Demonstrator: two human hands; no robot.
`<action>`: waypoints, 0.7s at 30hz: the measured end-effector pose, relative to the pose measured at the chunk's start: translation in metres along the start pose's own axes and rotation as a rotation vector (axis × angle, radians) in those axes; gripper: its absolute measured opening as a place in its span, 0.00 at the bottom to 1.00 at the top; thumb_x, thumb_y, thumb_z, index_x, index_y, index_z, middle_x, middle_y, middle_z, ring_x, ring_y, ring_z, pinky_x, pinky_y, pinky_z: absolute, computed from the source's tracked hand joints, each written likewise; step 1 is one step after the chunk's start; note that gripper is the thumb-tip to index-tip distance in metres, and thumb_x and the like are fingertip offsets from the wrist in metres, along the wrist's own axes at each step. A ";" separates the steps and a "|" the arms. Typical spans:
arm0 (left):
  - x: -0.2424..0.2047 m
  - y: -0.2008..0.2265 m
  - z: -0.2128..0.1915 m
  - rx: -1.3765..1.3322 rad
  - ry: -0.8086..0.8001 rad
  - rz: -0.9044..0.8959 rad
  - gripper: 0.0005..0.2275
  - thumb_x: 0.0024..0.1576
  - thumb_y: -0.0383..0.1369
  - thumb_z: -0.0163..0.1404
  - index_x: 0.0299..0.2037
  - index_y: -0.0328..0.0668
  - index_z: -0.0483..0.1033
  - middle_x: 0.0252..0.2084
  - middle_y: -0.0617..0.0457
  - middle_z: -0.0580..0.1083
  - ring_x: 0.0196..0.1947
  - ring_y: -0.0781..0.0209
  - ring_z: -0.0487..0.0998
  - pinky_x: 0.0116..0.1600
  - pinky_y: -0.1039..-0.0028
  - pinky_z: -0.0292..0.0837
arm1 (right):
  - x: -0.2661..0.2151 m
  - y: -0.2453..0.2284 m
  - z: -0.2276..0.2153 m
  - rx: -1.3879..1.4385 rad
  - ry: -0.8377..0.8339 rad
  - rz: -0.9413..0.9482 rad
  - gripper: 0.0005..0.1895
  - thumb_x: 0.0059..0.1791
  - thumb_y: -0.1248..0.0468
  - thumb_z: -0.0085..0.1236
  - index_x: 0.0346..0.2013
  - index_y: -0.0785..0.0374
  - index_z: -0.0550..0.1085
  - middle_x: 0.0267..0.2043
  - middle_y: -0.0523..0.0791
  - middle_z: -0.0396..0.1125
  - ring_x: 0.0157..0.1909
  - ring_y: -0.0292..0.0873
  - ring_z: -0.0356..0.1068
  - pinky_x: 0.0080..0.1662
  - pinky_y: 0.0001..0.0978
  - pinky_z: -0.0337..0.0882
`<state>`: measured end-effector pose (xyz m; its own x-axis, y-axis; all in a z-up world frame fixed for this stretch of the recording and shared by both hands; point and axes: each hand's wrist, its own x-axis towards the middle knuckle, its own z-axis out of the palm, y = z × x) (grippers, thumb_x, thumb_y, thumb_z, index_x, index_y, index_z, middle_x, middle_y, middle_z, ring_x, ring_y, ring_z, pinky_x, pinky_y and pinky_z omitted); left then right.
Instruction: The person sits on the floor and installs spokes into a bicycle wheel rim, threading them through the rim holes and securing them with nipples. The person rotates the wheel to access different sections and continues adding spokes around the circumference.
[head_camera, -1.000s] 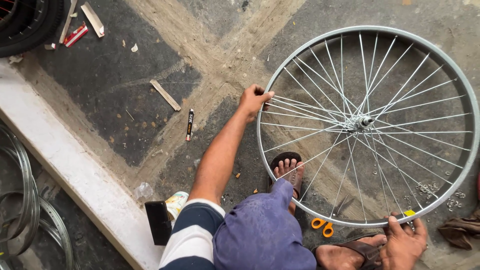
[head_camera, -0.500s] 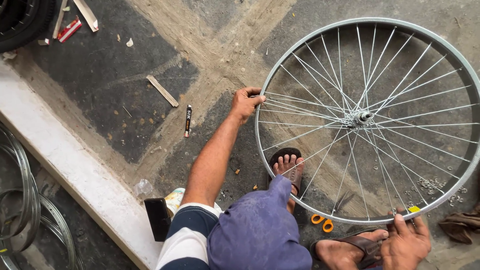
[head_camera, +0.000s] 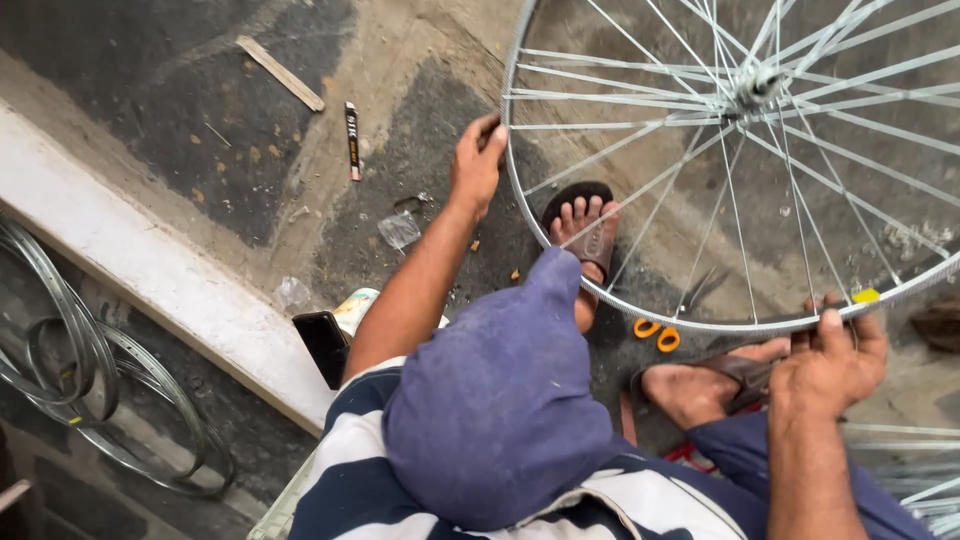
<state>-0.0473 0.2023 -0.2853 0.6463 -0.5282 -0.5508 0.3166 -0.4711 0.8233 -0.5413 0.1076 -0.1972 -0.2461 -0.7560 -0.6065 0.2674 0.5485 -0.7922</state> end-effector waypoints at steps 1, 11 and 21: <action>-0.015 -0.004 0.001 -0.036 -0.026 -0.041 0.19 0.64 0.33 0.51 0.64 0.35 0.69 0.53 0.50 0.77 0.47 0.64 0.78 0.49 0.73 0.76 | 0.001 0.001 0.001 0.009 0.013 0.005 0.18 0.57 0.80 0.53 0.62 0.68 0.67 0.57 0.52 0.72 0.52 0.47 0.75 0.56 0.38 0.80; -0.103 -0.001 0.012 0.250 0.011 -0.163 0.13 0.62 0.37 0.55 0.49 0.34 0.76 0.40 0.50 0.79 0.37 0.65 0.80 0.43 0.73 0.80 | -0.028 0.019 0.003 -0.026 0.024 0.069 0.20 0.57 0.79 0.56 0.59 0.64 0.62 0.57 0.54 0.71 0.55 0.50 0.77 0.58 0.41 0.82; -0.086 0.010 0.019 0.429 -0.001 -0.189 0.12 0.56 0.37 0.57 0.36 0.33 0.77 0.26 0.52 0.79 0.23 0.65 0.81 0.30 0.72 0.79 | -0.019 0.048 -0.016 -0.090 -0.030 0.082 0.24 0.56 0.81 0.54 0.61 0.64 0.56 0.58 0.55 0.69 0.54 0.51 0.76 0.55 0.41 0.81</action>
<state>-0.1128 0.2299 -0.2326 0.6041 -0.4059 -0.6858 0.1123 -0.8086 0.5775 -0.5384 0.1535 -0.2245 -0.1988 -0.7170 -0.6682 0.2007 0.6376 -0.7438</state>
